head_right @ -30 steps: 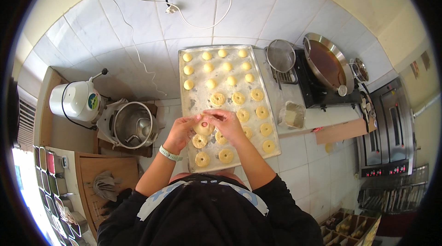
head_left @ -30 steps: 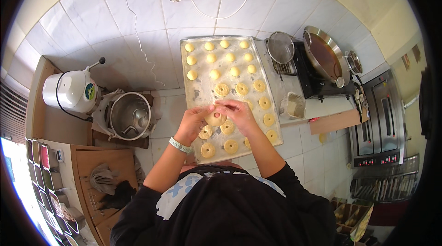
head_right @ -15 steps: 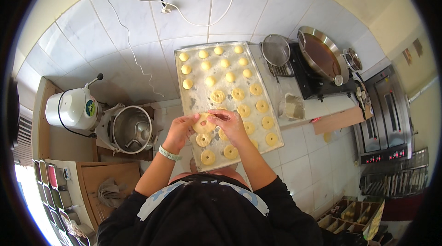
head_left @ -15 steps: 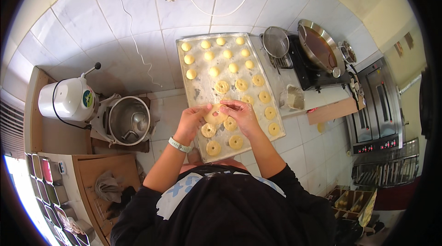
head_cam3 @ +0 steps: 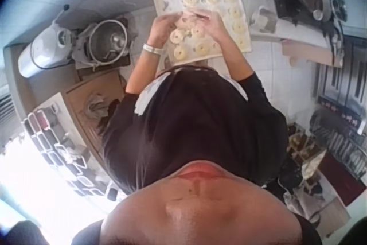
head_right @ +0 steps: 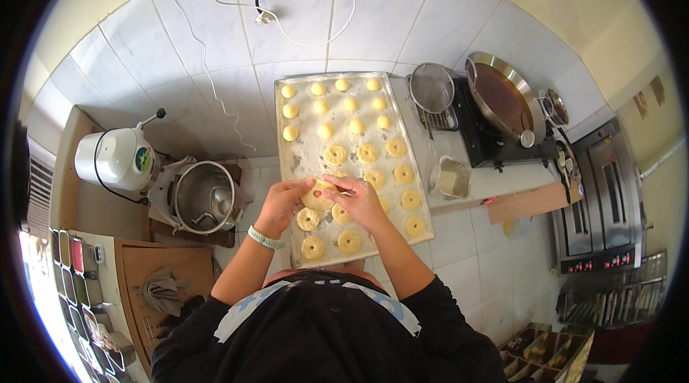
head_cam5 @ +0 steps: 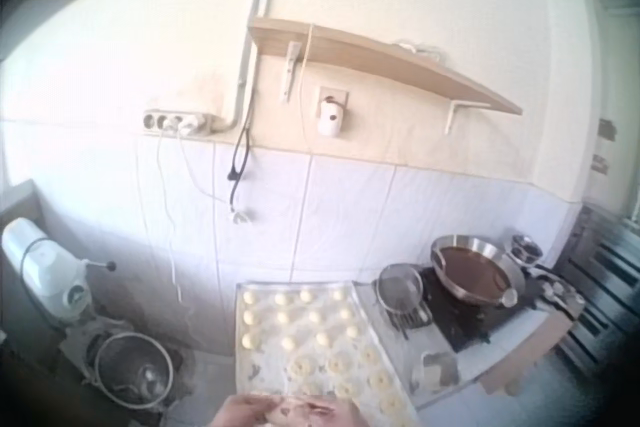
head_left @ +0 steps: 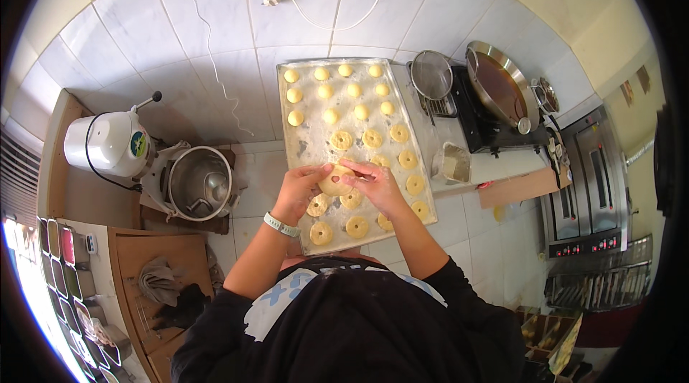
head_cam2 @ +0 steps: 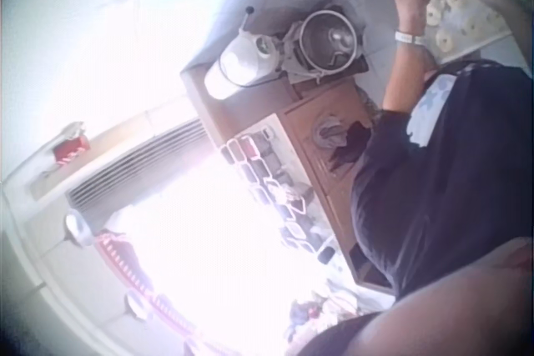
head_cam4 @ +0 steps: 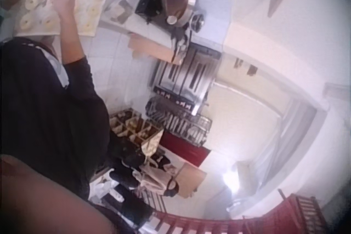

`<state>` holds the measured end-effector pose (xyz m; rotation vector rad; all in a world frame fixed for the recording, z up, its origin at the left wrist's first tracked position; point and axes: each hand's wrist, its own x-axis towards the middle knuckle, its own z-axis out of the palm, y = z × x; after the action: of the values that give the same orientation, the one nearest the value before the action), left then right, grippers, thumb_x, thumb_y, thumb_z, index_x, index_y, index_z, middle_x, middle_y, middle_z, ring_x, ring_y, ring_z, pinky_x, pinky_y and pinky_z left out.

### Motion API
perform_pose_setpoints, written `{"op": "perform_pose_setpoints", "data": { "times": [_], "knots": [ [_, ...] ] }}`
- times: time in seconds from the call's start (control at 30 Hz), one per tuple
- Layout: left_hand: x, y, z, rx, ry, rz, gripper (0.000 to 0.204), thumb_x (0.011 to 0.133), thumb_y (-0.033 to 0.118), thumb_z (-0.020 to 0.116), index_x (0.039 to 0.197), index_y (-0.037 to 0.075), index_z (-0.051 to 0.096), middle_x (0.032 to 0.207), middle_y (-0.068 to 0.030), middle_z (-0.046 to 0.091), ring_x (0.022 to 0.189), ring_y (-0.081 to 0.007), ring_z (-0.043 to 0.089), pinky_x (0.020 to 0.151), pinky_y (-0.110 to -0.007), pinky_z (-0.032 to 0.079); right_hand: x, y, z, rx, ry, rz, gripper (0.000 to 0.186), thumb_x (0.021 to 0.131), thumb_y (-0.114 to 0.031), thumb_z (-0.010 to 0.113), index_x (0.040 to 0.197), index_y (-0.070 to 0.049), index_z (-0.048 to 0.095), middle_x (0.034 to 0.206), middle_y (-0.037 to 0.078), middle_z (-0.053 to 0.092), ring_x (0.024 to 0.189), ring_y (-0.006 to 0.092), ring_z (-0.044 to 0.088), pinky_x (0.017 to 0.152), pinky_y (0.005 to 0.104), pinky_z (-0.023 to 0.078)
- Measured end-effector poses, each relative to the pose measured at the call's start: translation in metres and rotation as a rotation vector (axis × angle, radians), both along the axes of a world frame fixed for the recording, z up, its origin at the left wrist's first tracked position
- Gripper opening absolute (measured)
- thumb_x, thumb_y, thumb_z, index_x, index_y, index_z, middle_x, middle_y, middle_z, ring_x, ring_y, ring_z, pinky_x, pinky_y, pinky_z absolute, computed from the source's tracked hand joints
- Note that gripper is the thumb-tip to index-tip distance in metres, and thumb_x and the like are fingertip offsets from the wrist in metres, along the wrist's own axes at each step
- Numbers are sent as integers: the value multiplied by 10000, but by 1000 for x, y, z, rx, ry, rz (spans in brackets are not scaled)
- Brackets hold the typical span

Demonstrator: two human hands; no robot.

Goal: The person shapes dough balls into rings by hand on a tray.

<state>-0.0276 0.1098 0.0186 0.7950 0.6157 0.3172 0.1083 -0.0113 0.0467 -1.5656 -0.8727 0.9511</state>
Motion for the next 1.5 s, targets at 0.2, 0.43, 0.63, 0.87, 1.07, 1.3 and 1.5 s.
{"op": "perform_pose_setpoints", "data": {
  "times": [0.2, 0.43, 0.63, 0.87, 1.07, 1.3, 1.5],
  "knots": [
    [12, -8, 4, 12, 34, -38, 366, 792, 225, 701, 955, -88, 607, 871, -125, 646, 762, -173, 640, 678, -264, 518, 14, -4, -8, 69, -30, 79, 421, 769, -84, 695, 1172, -43, 582, 974, 46, 610, 852, 106, 563, 775, 239, 453],
    [19, -12, -1, 58, 113, -18, 411, 781, 257, 712, 966, -94, 607, 850, -123, 646, 739, -162, 640, 655, -260, 517, 32, 0, -8, -66, 12, 110, 494, 758, -105, 713, 1214, -22, 540, 1007, 63, 606, 877, 101, 565, 772, 238, 462],
    [9, 0, -22, 51, 44, 117, 427, 804, 271, 686, 1017, -89, 599, 892, -106, 647, 817, -158, 634, 728, -259, 506, 43, 31, -56, -210, 465, 243, 361, 774, -83, 683, 1105, 21, 583, 988, 74, 633, 872, 133, 615, 752, 247, 501],
    [-73, 32, -58, 39, 148, 518, 355, 870, 271, 593, 1050, -34, 583, 1031, -119, 622, 1008, -228, 586, 901, -337, 436, 65, 110, -119, -306, 355, 29, 276, 757, -33, 632, 1026, 28, 618, 911, 60, 649, 780, 144, 627, 675, 245, 513],
    [-154, 42, -94, -208, 220, 695, 326, 882, 231, 567, 1064, -39, 558, 1054, -138, 610, 1006, -255, 590, 902, -354, 441, 53, 170, -153, -414, -82, 185, 331, 675, -55, 676, 1001, -9, 641, 807, 122, 658, 735, 180, 635, 641, 307, 504],
    [-166, 53, -108, -284, 280, 671, 327, 880, 221, 562, 1067, -46, 551, 1060, -147, 602, 1022, -272, 578, 922, -377, 431, 60, 154, -142, -264, -712, 20, 268, 658, -34, 699, 917, -3, 640, 712, 115, 638, 653, 171, 604, 600, 294, 482],
    [-130, 62, -111, -245, 250, 582, 322, 878, 220, 563, 1059, -47, 555, 1034, -140, 607, 1007, -268, 581, 902, -365, 441, 130, 39, -72, -97, -892, -403, 125, 746, -80, 609, 854, -21, 632, 708, 179, 612, 645, 279, 619, 601, 329, 479]
  ]
}}
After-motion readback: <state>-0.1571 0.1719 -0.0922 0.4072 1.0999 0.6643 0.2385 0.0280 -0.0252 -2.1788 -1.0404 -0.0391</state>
